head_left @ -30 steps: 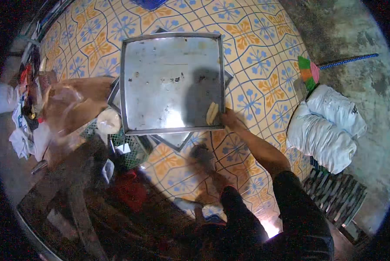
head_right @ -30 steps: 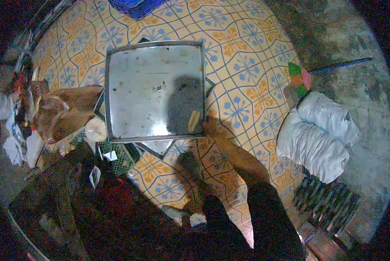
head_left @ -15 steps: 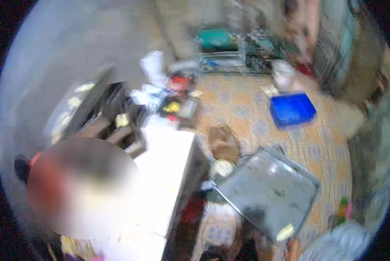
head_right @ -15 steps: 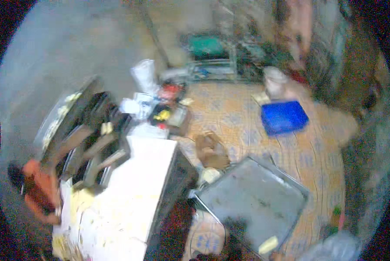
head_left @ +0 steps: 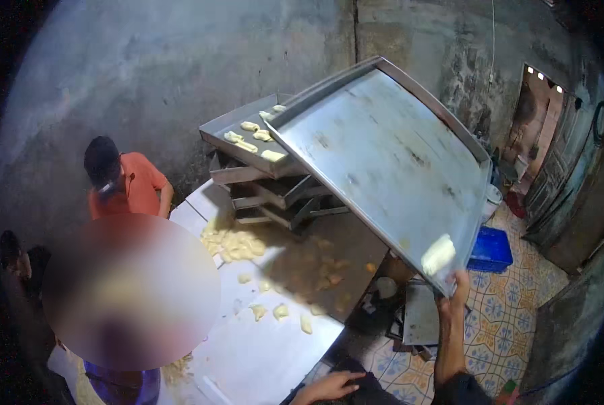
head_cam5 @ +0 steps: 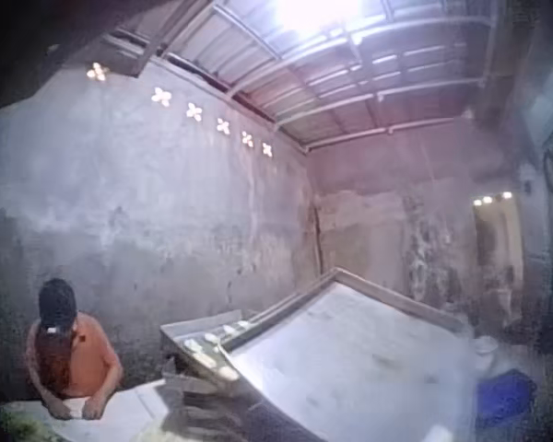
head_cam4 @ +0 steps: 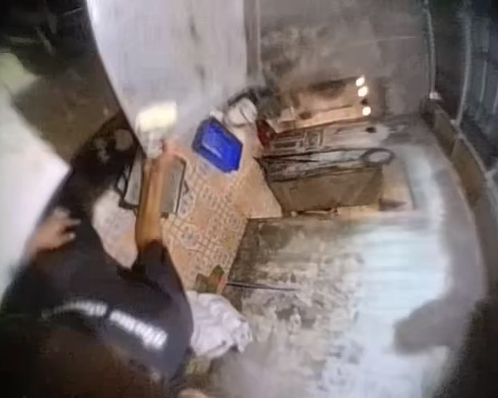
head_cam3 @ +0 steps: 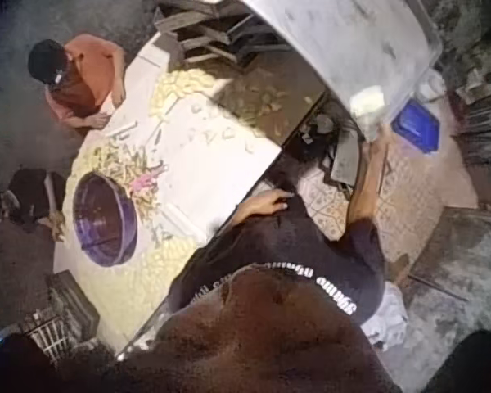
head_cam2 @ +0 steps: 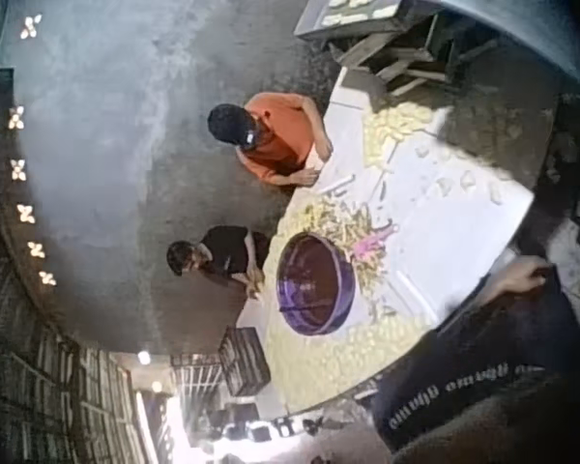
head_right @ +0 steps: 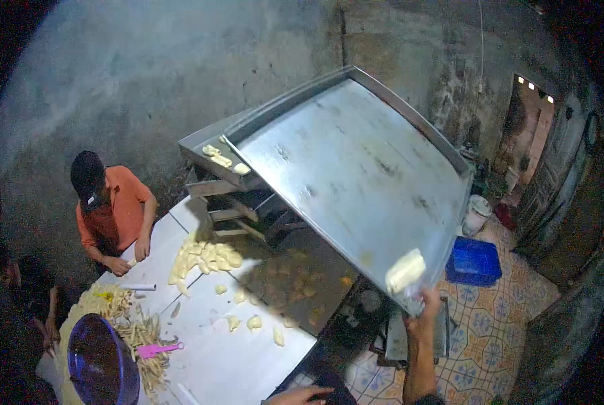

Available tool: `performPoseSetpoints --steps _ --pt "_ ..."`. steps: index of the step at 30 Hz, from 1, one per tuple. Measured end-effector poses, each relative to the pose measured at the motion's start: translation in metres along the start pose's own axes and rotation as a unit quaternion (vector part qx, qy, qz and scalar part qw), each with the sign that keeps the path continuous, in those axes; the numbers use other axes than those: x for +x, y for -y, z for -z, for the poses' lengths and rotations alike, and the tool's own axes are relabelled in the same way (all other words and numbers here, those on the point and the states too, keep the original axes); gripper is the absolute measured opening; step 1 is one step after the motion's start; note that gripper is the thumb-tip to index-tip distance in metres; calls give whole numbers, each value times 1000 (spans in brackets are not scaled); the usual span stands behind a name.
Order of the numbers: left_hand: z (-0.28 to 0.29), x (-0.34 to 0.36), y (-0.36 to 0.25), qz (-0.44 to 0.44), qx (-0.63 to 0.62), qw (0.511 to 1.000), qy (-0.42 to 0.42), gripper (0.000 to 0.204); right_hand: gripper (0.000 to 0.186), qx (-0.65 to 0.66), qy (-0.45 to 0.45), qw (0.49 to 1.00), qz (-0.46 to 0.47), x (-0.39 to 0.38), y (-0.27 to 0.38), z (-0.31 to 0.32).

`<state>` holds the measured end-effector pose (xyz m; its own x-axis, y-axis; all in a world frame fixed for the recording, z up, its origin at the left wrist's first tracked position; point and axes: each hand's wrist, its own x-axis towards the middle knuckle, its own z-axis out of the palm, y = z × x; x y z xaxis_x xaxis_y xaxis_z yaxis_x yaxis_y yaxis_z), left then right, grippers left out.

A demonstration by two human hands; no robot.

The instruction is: The person prepares pastries by flattening dough pieces with a rolling pin and by hand, spreading chocolate filling and placing banana slices onto the dough, wrapping the dough around the filling, and placing the assembled pastries onto baking trays.

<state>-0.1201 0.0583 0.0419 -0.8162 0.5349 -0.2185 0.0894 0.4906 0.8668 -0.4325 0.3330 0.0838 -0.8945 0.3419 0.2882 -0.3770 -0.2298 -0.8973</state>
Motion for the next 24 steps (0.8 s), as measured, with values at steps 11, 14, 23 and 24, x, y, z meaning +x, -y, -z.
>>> performPoseSetpoints --steps 11,14,23,24 --pt "15 -59 48 141 -114 936 -303 48 24 152 278 909 -272 155 26 -485" --pt "19 -69 37 204 -110 871 -432 44 26 121 289 904 -290 150 24 -500" --pt "15 -105 69 293 -79 668 -679 38 51 6 351 935 -56 105 33 -441" --pt "11 -113 70 307 -64 642 -699 37 49 32 344 938 15 65 32 -409"
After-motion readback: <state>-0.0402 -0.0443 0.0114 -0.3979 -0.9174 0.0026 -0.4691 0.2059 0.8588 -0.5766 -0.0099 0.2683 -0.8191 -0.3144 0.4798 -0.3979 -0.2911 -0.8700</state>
